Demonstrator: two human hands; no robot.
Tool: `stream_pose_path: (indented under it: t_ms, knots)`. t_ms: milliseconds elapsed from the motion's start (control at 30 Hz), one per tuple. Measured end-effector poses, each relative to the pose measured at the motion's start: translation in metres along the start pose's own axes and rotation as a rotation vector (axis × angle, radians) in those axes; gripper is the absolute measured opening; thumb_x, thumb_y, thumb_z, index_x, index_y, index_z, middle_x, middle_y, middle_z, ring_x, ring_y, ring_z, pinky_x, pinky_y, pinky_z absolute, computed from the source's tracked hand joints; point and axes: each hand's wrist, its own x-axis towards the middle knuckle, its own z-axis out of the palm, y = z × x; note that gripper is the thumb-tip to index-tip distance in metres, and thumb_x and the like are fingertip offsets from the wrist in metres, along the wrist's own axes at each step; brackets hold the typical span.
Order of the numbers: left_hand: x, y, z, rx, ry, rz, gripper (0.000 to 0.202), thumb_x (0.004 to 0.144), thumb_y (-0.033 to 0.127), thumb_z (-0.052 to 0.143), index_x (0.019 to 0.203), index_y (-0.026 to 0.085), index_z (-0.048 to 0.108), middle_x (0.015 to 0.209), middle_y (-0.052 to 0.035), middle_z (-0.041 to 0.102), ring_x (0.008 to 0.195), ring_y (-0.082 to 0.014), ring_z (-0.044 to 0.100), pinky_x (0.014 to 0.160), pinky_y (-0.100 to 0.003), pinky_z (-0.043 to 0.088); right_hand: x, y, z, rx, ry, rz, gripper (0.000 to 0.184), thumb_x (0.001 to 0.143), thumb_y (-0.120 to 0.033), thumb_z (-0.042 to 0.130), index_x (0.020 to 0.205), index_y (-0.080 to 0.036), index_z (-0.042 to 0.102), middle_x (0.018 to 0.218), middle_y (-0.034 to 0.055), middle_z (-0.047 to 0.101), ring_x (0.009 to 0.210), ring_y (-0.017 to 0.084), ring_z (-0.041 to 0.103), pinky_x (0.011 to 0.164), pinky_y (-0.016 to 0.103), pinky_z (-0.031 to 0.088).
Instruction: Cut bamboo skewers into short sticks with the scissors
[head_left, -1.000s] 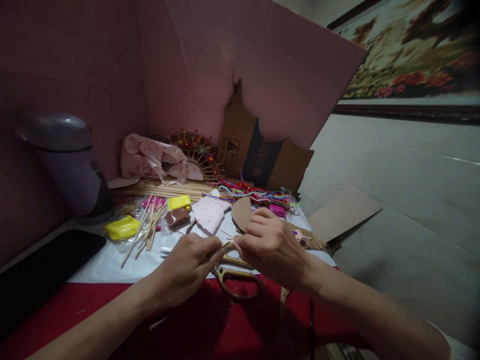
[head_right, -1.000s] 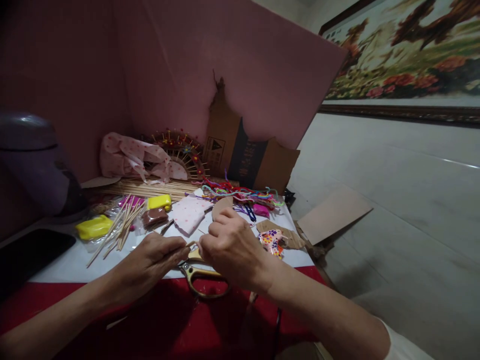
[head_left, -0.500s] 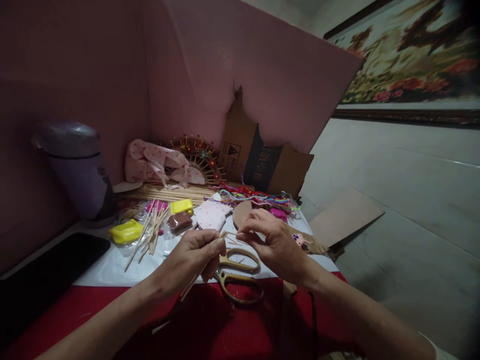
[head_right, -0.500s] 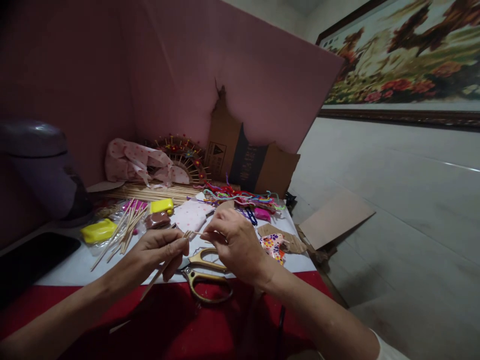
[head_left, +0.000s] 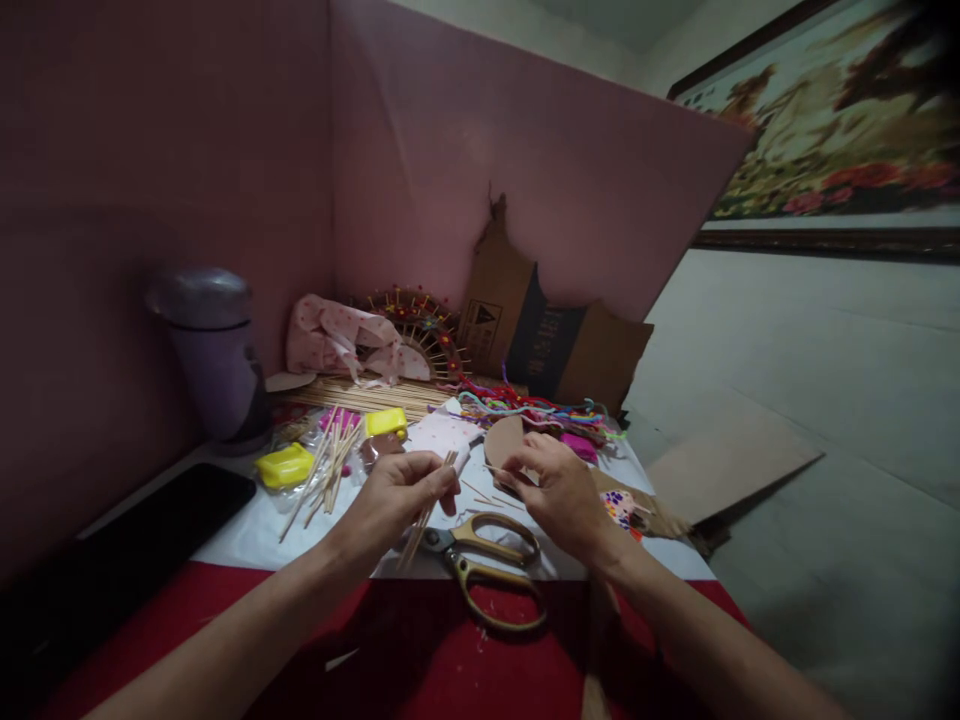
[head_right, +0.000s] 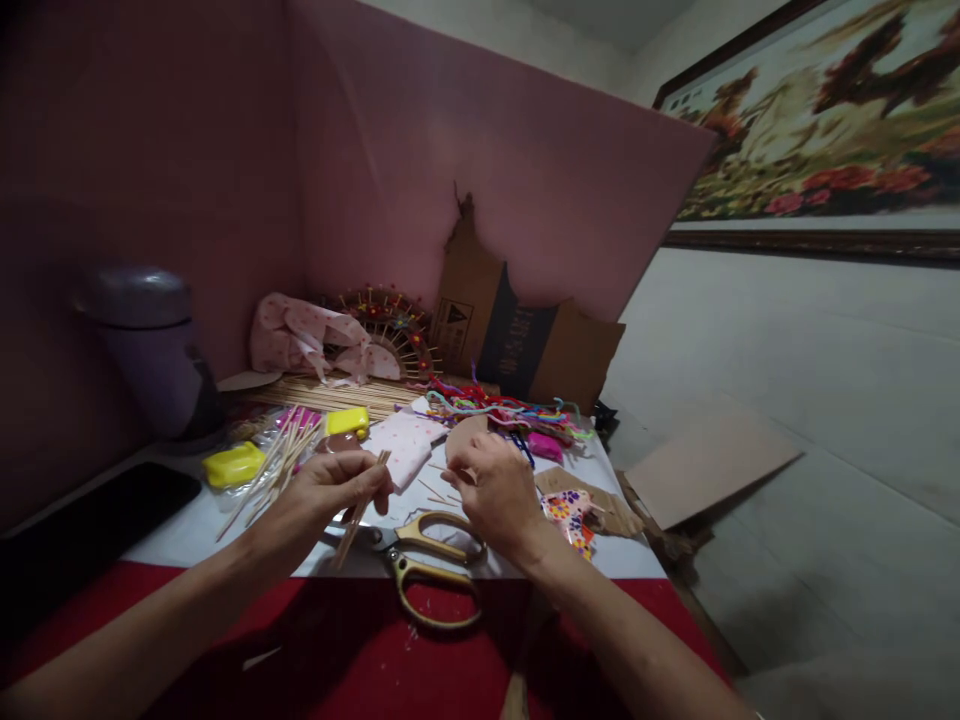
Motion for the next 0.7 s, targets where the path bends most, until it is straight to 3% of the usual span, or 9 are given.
stream_pose_path:
  t_ms: [100,200,267,333,467,700]
  knots:
    - [0.005,0.003,-0.011,-0.009,0.171,0.031,0.030,0.072,0.041,0.063,0.065,0.012,0.063,0.056,0.0001,0.057,0.046,-0.0069,0.037,0.045,-0.020,0.025,0.002,0.005,0.010,0.032,-0.089,-0.004,0.012,0.077,-0.017,0.066,0.065,-0.018,0.064,0.068,0.0015,0.060,0.066,0.015,0.051,0.061,0.026,0.032]
    - [0.013,0.004,-0.035,0.018,0.400,0.059,0.032,0.068,0.044,0.065,0.068,0.012,0.062,0.052,0.0017,0.053,0.044,-0.0075,0.040,0.042,-0.020,0.024,0.000,0.008,0.019,0.056,-0.144,-0.013,0.012,0.078,-0.017,0.064,0.066,-0.018,0.065,0.069,0.0021,0.062,0.067,0.016,0.053,0.062,0.026,0.032]
    - [0.020,0.004,-0.056,0.168,0.567,0.082,0.033,0.067,0.045,0.064,0.065,0.013,0.061,0.049,0.0032,0.050,0.042,-0.0078,0.038,0.042,-0.021,0.027,-0.004,0.011,0.022,0.066,-0.149,-0.013,0.012,0.079,-0.018,0.062,0.067,-0.018,0.065,0.071,0.0030,0.064,0.069,0.017,0.054,0.064,0.027,0.033]
    - [0.026,0.001,-0.075,0.458,0.735,0.066,0.034,0.067,0.047,0.060,0.060,0.014,0.061,0.047,0.0023,0.051,0.042,-0.0094,0.041,0.043,-0.022,0.028,-0.009,0.014,0.024,0.075,-0.138,-0.013,0.013,0.081,-0.020,0.061,0.069,-0.018,0.064,0.073,0.0040,0.064,0.071,0.018,0.054,0.066,0.028,0.034]
    - [0.036,-0.010,-0.097,0.631,0.801,0.007,0.030,0.064,0.040,0.061,0.048,0.014,0.058,0.043,0.0010,0.049,0.047,-0.0126,0.044,0.046,-0.024,0.026,-0.021,0.019,0.027,0.115,-0.107,-0.043,0.012,0.082,-0.021,0.059,0.072,-0.018,0.064,0.073,0.0040,0.064,0.073,0.019,0.054,0.069,0.030,0.034]
    - [0.042,-0.023,-0.102,0.780,0.816,-0.093,0.031,0.070,0.038,0.053,0.053,0.014,0.063,0.050,-0.0031,0.059,0.056,-0.0177,0.053,0.051,-0.025,0.030,-0.027,0.022,0.037,0.161,-0.032,-0.087,0.015,0.084,-0.021,0.057,0.070,-0.018,0.063,0.071,0.0036,0.064,0.072,0.019,0.054,0.070,0.031,0.033]
